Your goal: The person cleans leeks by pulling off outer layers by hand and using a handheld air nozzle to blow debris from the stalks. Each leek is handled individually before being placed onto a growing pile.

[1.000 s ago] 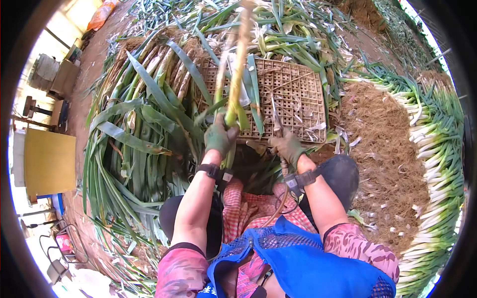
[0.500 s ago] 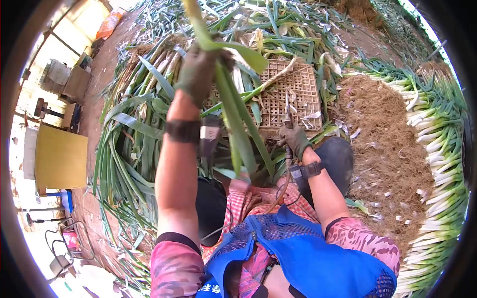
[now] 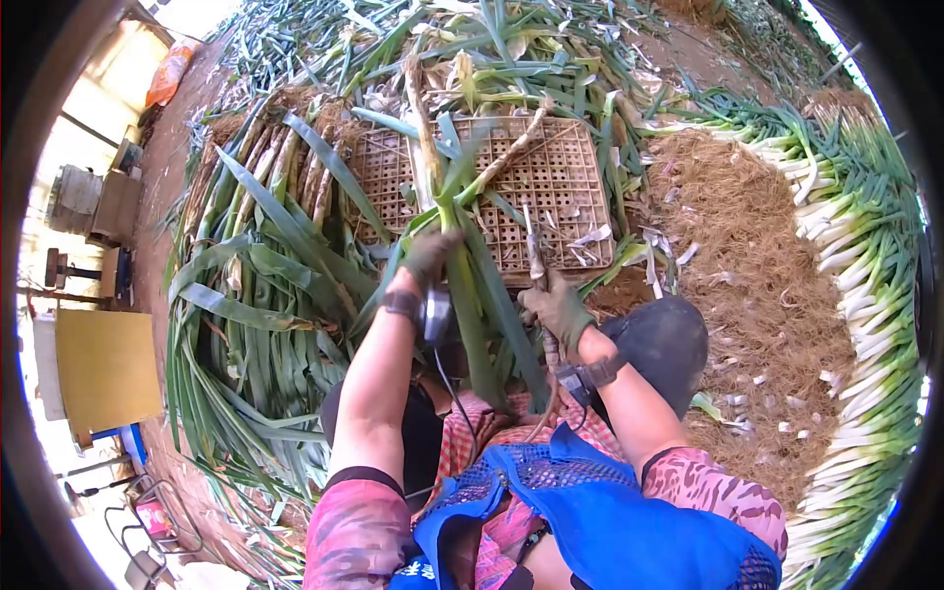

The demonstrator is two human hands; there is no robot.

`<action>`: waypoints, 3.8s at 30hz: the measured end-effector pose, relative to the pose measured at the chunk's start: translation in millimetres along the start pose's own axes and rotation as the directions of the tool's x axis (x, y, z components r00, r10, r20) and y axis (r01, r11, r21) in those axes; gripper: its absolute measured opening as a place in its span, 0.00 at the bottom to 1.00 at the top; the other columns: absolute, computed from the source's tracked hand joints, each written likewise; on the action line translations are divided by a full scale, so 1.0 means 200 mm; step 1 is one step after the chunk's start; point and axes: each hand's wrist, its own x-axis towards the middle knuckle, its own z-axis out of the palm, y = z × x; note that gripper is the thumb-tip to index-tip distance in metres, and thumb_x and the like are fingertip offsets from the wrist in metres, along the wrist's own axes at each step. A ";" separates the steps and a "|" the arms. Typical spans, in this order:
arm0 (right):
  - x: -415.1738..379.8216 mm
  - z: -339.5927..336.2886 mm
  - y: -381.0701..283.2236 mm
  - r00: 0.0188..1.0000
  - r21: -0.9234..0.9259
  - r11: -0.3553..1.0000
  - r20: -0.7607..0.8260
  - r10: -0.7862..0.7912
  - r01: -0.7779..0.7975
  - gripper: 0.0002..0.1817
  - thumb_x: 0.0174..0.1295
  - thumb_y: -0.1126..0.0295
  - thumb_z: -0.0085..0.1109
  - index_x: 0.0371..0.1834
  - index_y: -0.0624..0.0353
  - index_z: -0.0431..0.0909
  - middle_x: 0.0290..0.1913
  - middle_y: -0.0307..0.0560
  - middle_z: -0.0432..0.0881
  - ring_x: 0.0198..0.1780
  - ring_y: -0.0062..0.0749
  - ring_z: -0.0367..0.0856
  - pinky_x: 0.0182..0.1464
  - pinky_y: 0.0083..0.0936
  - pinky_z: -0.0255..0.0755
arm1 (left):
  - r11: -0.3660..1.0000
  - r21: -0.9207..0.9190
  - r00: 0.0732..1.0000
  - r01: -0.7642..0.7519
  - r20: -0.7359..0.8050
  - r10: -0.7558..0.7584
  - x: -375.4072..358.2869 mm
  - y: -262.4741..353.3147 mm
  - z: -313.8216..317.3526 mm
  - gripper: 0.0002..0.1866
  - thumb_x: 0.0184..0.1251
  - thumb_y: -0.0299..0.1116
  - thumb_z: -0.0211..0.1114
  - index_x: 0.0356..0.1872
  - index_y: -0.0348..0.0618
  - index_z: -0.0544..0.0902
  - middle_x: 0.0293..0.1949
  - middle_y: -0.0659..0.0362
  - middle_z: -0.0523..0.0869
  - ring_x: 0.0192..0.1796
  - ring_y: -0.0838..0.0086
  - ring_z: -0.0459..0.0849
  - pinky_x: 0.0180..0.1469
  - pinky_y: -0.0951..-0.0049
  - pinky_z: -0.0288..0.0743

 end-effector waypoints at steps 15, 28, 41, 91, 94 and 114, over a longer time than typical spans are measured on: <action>-0.01 0.20 -0.07 0.973 -0.759 0.649 0.186 0.134 0.056 0.29 0.58 0.56 0.62 0.61 0.60 0.73 0.49 0.67 0.85 0.54 0.63 0.83 0.58 0.47 0.76 | 0.949 -0.315 0.994 -0.005 -0.105 -0.030 -0.04 -0.46 0.00 0.13 0.74 0.29 0.62 0.55 0.41 0.79 0.40 0.59 0.86 0.38 0.72 0.86 0.42 0.69 0.84; 0.01 0.30 -0.18 0.959 -0.777 0.628 0.205 0.198 0.037 0.32 0.57 0.56 0.60 0.62 0.66 0.72 0.52 0.73 0.83 0.57 0.65 0.82 0.60 0.48 0.75 | 0.934 -0.357 0.997 -0.022 -0.081 -0.008 -0.07 -0.47 -0.06 0.19 0.79 0.43 0.60 0.58 0.39 0.79 0.42 0.59 0.86 0.41 0.73 0.86 0.48 0.70 0.83; 0.64 0.57 -0.29 0.970 -0.812 0.567 0.226 0.088 0.138 0.23 0.55 0.60 0.63 0.47 0.69 0.82 0.34 0.63 0.88 0.40 0.46 0.91 0.45 0.36 0.84 | 0.942 -0.331 0.997 -0.058 -0.076 0.034 -0.04 -0.52 -0.10 0.24 0.81 0.51 0.55 0.61 0.41 0.80 0.50 0.57 0.88 0.49 0.73 0.86 0.54 0.70 0.81; 0.06 0.17 -0.39 0.970 -0.857 0.515 0.119 0.212 -0.008 0.33 0.57 0.54 0.61 0.61 0.67 0.72 0.51 0.73 0.83 0.56 0.64 0.83 0.58 0.47 0.76 | 0.973 -0.172 0.947 -0.156 -0.306 0.098 -0.12 -0.31 0.12 0.27 0.66 0.31 0.72 0.65 0.39 0.77 0.46 0.59 0.88 0.43 0.76 0.85 0.46 0.74 0.81; 0.12 0.22 -0.37 0.983 -0.852 0.515 0.162 0.092 0.092 0.33 0.57 0.54 0.61 0.59 0.70 0.72 0.49 0.73 0.84 0.53 0.63 0.85 0.56 0.47 0.78 | 0.973 -0.138 0.953 -0.183 -0.269 0.141 -0.10 -0.39 0.14 0.24 0.69 0.36 0.71 0.63 0.41 0.79 0.45 0.60 0.88 0.42 0.77 0.85 0.44 0.75 0.81; 0.89 0.52 -0.54 0.999 -0.911 0.410 0.042 -0.001 0.039 0.26 0.63 0.53 0.61 0.55 0.64 0.83 0.53 0.67 0.85 0.59 0.55 0.85 0.61 0.42 0.78 | 0.997 -0.052 0.965 -0.061 -0.260 0.046 -0.14 -0.46 0.16 0.22 0.69 0.35 0.69 0.62 0.41 0.78 0.45 0.58 0.87 0.43 0.76 0.84 0.46 0.71 0.80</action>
